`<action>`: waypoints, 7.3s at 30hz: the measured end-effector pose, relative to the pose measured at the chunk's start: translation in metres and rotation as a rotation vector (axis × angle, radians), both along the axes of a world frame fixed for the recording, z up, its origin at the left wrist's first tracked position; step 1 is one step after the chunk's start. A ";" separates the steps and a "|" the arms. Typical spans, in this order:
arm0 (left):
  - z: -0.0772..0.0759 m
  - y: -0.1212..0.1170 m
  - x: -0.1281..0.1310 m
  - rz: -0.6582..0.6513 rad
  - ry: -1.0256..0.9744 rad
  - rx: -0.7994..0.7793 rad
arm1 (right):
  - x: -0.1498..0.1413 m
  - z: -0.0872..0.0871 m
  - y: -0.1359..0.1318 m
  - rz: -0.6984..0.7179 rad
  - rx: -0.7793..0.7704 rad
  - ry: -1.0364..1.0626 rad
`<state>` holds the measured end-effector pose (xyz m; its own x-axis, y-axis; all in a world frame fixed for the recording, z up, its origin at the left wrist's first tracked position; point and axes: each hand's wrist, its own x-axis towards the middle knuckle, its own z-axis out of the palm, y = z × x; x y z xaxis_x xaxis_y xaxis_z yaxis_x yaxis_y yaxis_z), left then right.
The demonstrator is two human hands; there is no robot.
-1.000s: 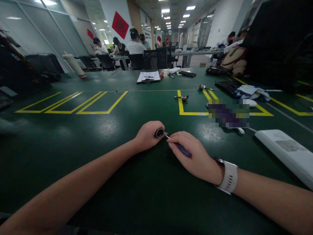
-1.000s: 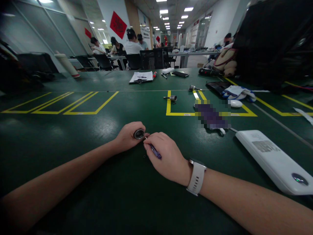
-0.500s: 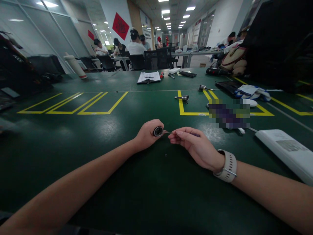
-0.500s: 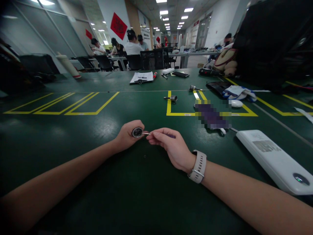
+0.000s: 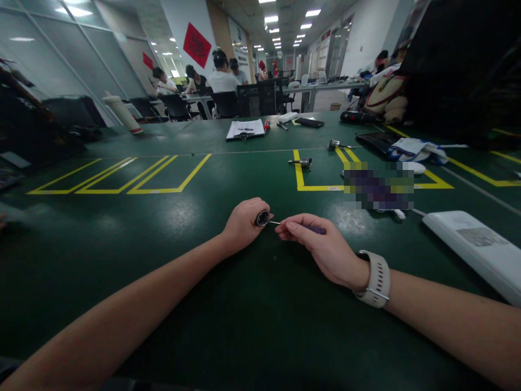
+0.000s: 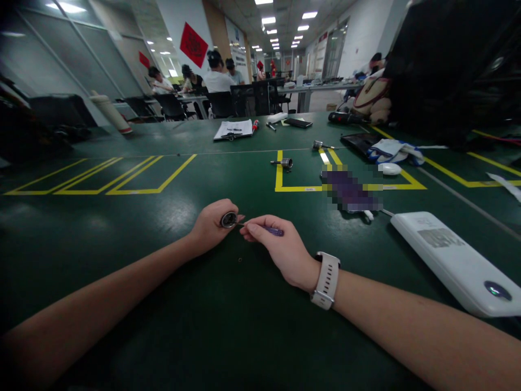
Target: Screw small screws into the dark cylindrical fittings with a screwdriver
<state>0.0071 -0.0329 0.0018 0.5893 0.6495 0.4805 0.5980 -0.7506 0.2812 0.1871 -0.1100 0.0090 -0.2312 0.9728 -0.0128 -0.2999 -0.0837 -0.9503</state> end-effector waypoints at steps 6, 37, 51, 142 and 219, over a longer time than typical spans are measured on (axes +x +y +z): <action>0.001 0.000 -0.001 -0.093 -0.078 -0.094 | 0.005 0.000 0.008 0.083 -0.132 0.203; 0.001 0.001 0.001 -0.126 0.072 -0.113 | 0.008 0.001 0.005 -0.118 0.029 0.022; -0.001 0.002 0.004 -0.099 0.009 -0.089 | 0.007 0.007 -0.001 0.035 0.322 -0.381; 0.000 0.001 0.000 -0.094 0.104 -0.051 | 0.005 -0.002 0.001 -0.035 0.204 -0.179; 0.064 -0.053 -0.001 0.190 -1.123 -1.010 | -0.009 0.013 -0.047 0.330 0.423 -0.622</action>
<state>0.0062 -0.0861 0.0657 0.1054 0.9920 -0.0693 -0.2060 0.0900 0.9744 0.1781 -0.1566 0.0215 -0.5776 0.8075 0.1196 0.2698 0.3271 -0.9057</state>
